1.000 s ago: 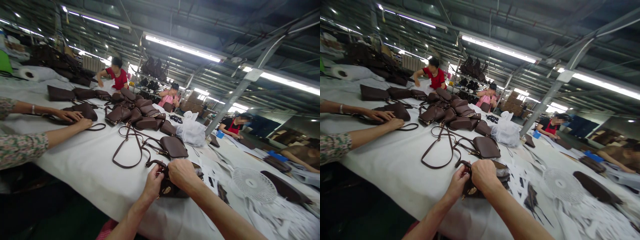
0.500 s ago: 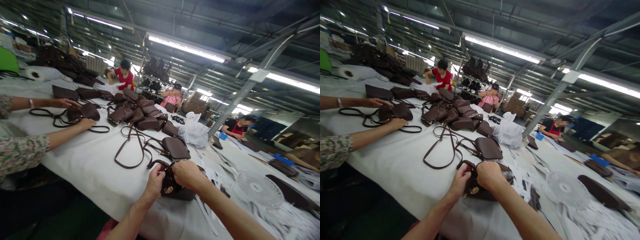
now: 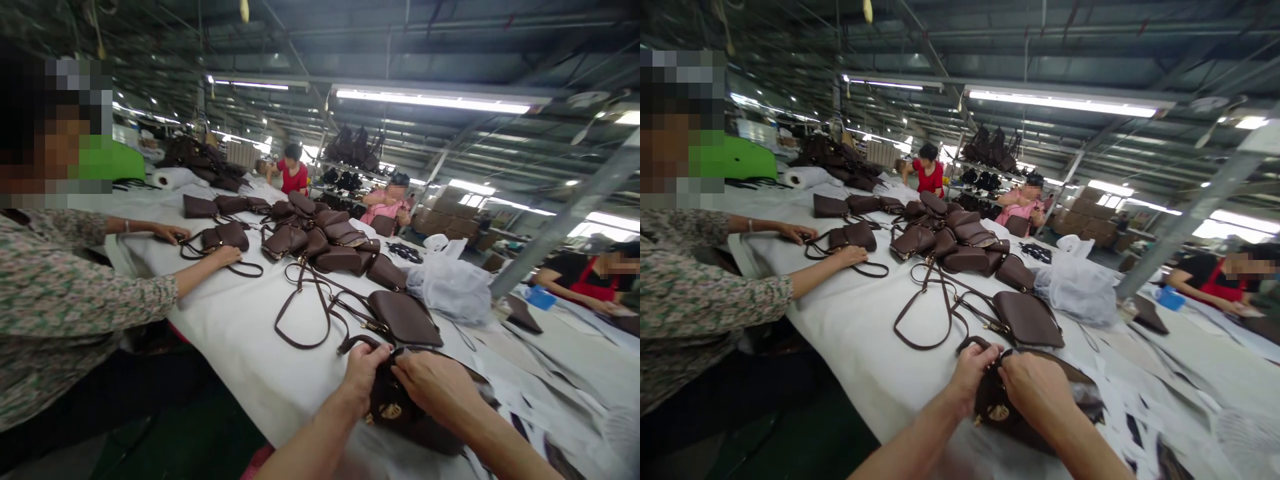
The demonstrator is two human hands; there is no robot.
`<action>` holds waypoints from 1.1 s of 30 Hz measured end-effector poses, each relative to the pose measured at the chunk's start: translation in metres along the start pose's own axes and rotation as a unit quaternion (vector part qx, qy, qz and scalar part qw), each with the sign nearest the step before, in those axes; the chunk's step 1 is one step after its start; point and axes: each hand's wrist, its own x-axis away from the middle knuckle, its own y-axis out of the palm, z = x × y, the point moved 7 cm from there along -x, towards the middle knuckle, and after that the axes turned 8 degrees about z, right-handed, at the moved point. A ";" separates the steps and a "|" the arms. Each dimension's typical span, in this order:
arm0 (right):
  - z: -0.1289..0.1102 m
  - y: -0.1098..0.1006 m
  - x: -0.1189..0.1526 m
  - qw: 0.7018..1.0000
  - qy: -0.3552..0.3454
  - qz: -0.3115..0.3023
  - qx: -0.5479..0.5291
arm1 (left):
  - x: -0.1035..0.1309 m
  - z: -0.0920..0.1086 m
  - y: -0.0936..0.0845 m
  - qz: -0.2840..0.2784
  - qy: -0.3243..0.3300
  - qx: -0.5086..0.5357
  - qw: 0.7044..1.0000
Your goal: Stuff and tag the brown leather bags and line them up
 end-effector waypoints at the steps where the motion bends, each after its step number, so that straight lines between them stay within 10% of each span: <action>1: 0.001 0.002 0.001 1.000 -0.001 0.008 -0.004 | -0.001 0.000 0.000 0.006 -0.006 0.008 1.000; 33: 0.015 -0.006 0.011 0.998 0.061 0.010 -0.026 | 0.005 -0.018 -0.004 -0.011 -0.047 0.029 0.998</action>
